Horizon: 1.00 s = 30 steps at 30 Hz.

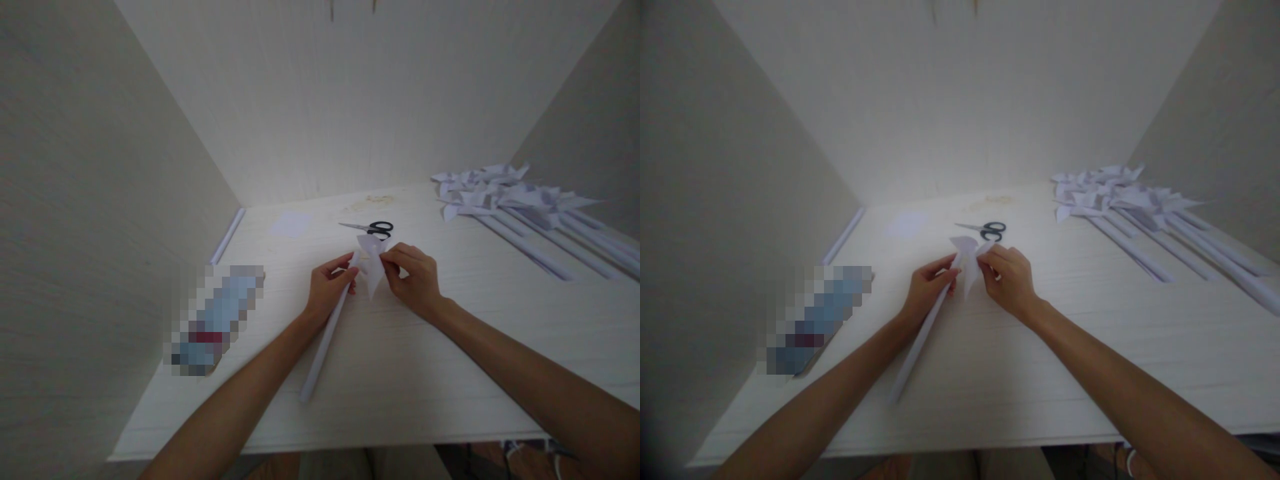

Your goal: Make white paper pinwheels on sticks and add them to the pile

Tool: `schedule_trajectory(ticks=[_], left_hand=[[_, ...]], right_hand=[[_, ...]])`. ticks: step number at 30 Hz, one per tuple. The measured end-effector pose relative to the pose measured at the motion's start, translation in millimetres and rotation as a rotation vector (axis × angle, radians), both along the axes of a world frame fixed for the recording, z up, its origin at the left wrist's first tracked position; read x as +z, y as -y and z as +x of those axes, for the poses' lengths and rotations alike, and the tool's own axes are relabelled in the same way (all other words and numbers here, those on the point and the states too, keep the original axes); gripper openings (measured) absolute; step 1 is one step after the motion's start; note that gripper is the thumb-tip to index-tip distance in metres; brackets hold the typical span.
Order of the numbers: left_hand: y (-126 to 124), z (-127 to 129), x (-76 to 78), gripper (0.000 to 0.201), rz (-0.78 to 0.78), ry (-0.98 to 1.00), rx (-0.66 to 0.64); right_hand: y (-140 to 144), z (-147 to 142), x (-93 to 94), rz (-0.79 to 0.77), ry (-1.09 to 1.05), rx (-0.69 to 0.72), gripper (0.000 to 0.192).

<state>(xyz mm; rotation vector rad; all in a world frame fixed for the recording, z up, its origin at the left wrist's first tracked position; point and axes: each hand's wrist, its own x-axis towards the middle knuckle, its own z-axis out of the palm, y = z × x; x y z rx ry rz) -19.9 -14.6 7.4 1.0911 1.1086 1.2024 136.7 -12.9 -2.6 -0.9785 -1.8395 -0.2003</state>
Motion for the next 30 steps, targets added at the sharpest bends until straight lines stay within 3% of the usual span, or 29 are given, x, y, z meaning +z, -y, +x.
schedule_trajectory(ticks=[13,30], left_hand=[[-0.6,-1.9,-0.2,0.040,-0.031,0.090,0.011],[3.2,-1.8,2.4,0.032,-0.135,0.196,-0.108]], right_hand=[[-0.7,-0.8,0.3,0.005,0.026,0.001,0.017],[2.7,-5.5,0.9,-0.108,-0.096,0.044,0.019]])
